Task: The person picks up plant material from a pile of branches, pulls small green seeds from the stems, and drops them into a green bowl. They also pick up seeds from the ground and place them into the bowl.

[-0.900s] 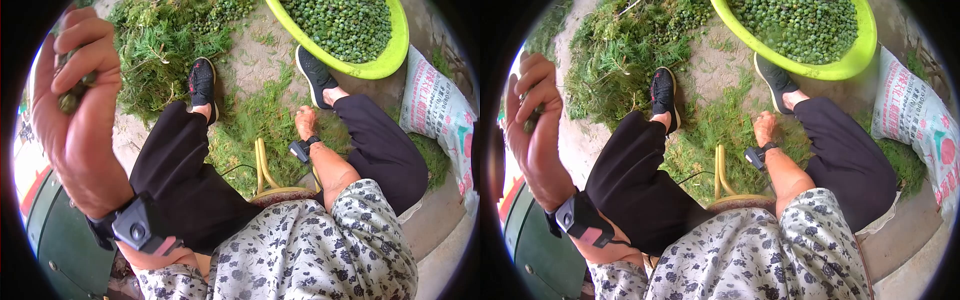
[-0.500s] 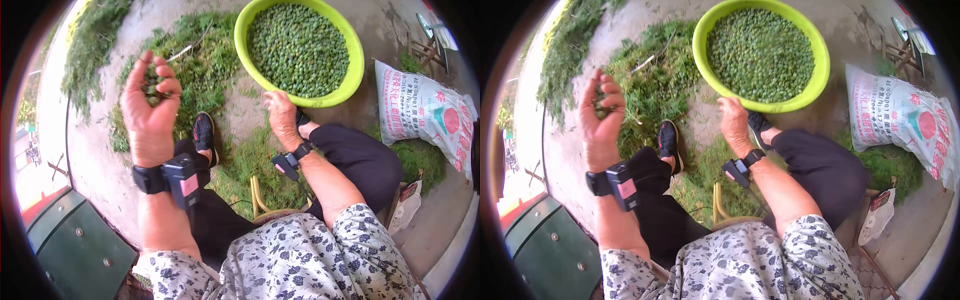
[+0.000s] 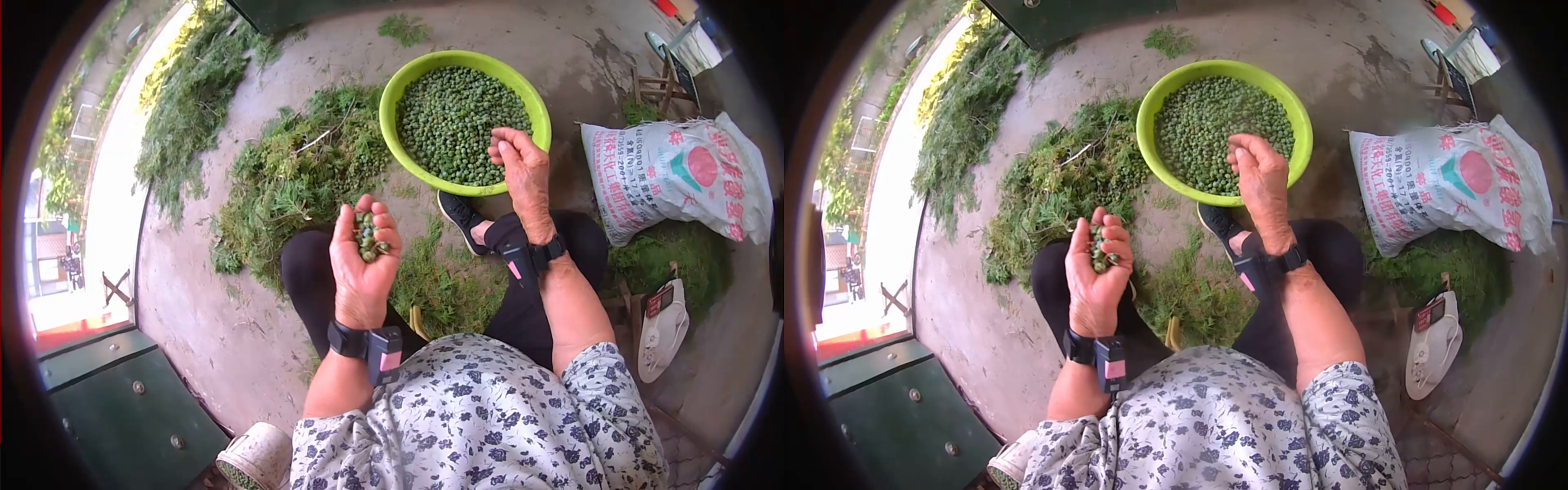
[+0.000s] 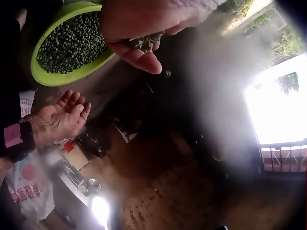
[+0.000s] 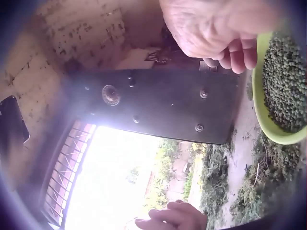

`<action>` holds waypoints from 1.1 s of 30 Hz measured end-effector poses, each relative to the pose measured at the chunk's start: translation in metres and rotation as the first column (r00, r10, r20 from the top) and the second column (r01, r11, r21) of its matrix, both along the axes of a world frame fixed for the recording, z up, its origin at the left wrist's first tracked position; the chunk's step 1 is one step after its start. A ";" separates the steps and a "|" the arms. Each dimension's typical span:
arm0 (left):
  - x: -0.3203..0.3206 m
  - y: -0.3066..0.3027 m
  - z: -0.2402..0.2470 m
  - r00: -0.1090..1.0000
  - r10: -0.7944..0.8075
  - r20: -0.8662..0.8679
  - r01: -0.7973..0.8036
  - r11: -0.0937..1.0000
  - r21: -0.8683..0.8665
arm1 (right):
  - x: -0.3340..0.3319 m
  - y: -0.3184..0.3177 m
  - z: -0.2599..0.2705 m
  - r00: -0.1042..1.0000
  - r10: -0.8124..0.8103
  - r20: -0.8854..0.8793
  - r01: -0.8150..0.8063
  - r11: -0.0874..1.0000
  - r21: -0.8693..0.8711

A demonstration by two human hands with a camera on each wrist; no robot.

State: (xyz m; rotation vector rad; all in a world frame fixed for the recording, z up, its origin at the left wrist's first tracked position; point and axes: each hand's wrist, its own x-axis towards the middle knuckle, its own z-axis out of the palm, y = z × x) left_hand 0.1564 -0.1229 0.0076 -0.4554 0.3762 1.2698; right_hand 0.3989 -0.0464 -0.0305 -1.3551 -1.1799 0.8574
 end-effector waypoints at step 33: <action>0.005 -0.114 -0.005 0.999 0.040 0.013 -0.041 0.983 0.181 | -0.099 -0.167 0.055 0.859 0.512 -0.005 -0.512 0.858 -0.038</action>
